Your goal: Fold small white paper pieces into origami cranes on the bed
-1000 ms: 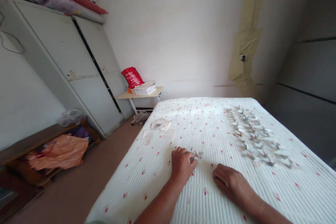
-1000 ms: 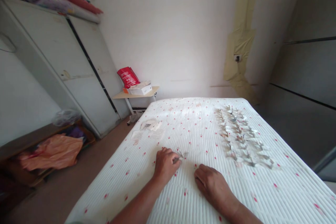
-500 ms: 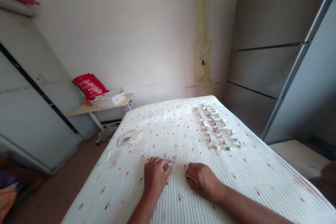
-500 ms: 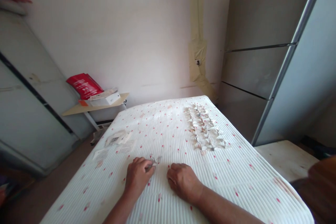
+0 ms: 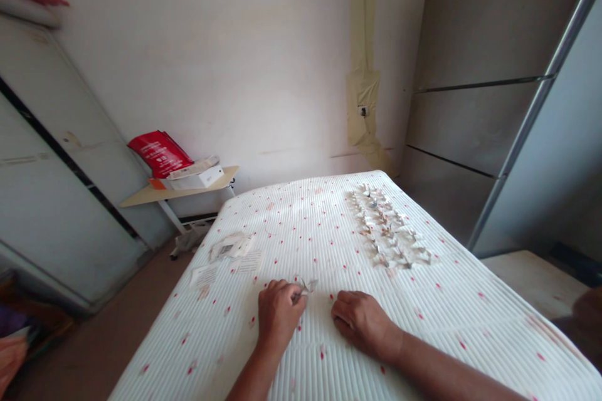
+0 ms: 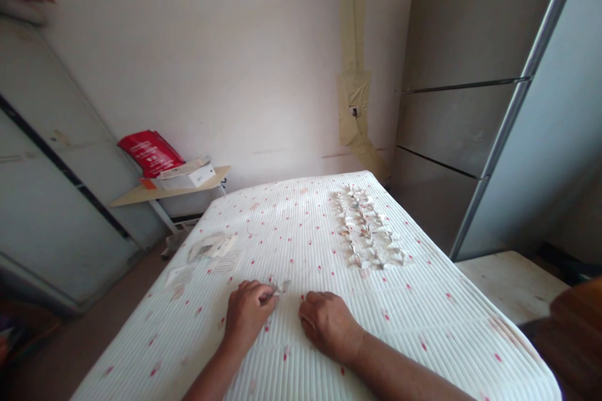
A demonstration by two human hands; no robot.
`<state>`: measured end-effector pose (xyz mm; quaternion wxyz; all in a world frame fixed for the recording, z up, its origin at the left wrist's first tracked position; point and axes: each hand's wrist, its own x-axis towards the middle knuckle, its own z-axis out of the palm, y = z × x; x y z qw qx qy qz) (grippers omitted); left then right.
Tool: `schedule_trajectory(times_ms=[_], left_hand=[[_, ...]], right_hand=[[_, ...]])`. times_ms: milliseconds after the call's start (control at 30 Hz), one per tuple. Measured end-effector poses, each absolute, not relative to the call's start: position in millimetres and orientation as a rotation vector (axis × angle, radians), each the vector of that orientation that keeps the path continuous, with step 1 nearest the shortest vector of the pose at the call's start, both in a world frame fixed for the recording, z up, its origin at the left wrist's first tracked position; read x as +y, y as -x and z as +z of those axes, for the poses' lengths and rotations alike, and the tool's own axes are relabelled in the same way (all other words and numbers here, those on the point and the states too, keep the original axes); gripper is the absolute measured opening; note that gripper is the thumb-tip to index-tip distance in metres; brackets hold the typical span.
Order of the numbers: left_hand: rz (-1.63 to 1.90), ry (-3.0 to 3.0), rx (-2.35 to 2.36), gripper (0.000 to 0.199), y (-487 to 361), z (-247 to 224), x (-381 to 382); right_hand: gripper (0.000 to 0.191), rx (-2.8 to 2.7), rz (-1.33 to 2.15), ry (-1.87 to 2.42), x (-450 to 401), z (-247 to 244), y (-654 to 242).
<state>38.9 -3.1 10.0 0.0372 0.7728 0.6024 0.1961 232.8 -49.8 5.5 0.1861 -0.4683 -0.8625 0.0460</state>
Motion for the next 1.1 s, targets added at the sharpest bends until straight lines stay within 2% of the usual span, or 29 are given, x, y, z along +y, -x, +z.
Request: schedule_trajectory(times_ms=[367,667,1100], left_hand=[[0.721,-2.39,1.797,0.011,-37,2,-1],[0.74,-2.341,1.798,0.007,-43,7,-3],[0.797,-2.43,1.682,0.005,-63,11,-8]], right_hand=[[0.017,-2.422,0.139,1.316,-49,5,-233],[0.018,-2.22,0.508,1.289,-37,24,-249],[0.021,-2.342,0.322,1.323,-23,44,-257]])
